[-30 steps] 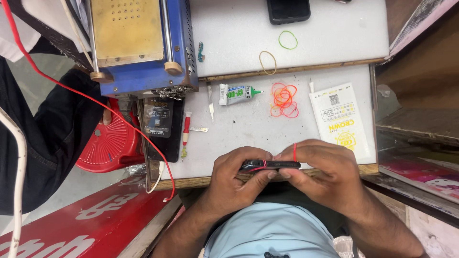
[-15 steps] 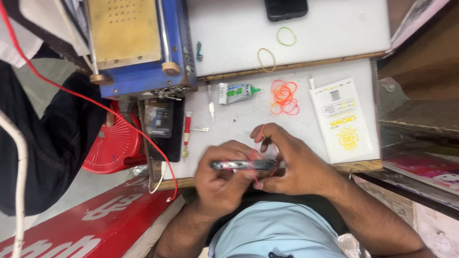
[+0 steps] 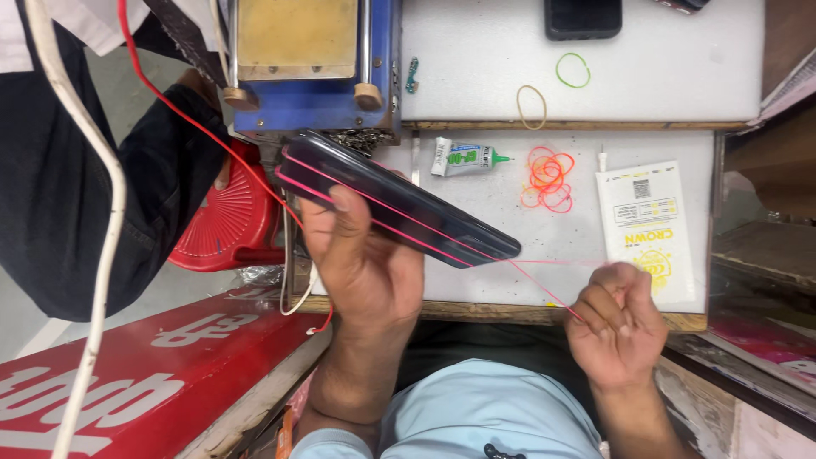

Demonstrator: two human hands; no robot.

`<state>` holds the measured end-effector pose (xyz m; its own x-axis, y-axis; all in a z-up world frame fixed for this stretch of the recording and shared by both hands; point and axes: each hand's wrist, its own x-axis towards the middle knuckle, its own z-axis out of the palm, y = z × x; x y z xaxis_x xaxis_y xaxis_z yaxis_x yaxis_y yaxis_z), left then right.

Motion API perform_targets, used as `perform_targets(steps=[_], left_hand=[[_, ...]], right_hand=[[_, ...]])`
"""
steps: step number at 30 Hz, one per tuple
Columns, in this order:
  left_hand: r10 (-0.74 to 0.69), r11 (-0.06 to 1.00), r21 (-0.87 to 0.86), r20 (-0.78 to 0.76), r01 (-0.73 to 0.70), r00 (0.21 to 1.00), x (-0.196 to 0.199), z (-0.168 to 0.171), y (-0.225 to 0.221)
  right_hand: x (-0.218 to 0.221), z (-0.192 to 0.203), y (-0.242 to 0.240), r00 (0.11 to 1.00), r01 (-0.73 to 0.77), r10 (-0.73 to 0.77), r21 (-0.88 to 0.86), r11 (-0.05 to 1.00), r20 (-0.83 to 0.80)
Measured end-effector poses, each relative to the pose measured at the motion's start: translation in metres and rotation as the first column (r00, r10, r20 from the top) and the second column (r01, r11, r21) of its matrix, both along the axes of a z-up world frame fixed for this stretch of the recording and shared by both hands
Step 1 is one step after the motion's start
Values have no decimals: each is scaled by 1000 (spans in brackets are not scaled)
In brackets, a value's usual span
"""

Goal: The person applies adhesive to the edges of a smartphone frame, aligns and attaches the screen assembly, and presses the edges to secure the bond. They then wrap rubber bands around the phone to hold it in place and wipe the screen with a cloth.

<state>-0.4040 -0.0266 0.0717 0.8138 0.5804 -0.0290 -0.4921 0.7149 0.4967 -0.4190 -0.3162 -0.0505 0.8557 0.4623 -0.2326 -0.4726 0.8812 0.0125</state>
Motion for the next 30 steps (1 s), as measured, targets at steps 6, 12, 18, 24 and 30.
perform_targets(steps=[6,12,18,24,30], left_hand=[[-284,641,763,143,77,948,-10,-15,-27],[-314,128,991,70,-31,947,-17,-41,-32],[-207,3,1000,29,-29,978,-19,-37,-33],[-152,-131,991,-40,20,988,-19,-27,-34],[-111,-231,964,111,-135,988,-14,-27,-32]], right_hand=[[45,65,37,912,-304,387,-412,859,136],[48,107,27,644,-143,696,-844,517,317],[39,138,38,671,259,659,-940,221,340],[47,168,44,456,592,844,-804,-51,282],[42,177,43,418,689,896,-695,-205,151]])
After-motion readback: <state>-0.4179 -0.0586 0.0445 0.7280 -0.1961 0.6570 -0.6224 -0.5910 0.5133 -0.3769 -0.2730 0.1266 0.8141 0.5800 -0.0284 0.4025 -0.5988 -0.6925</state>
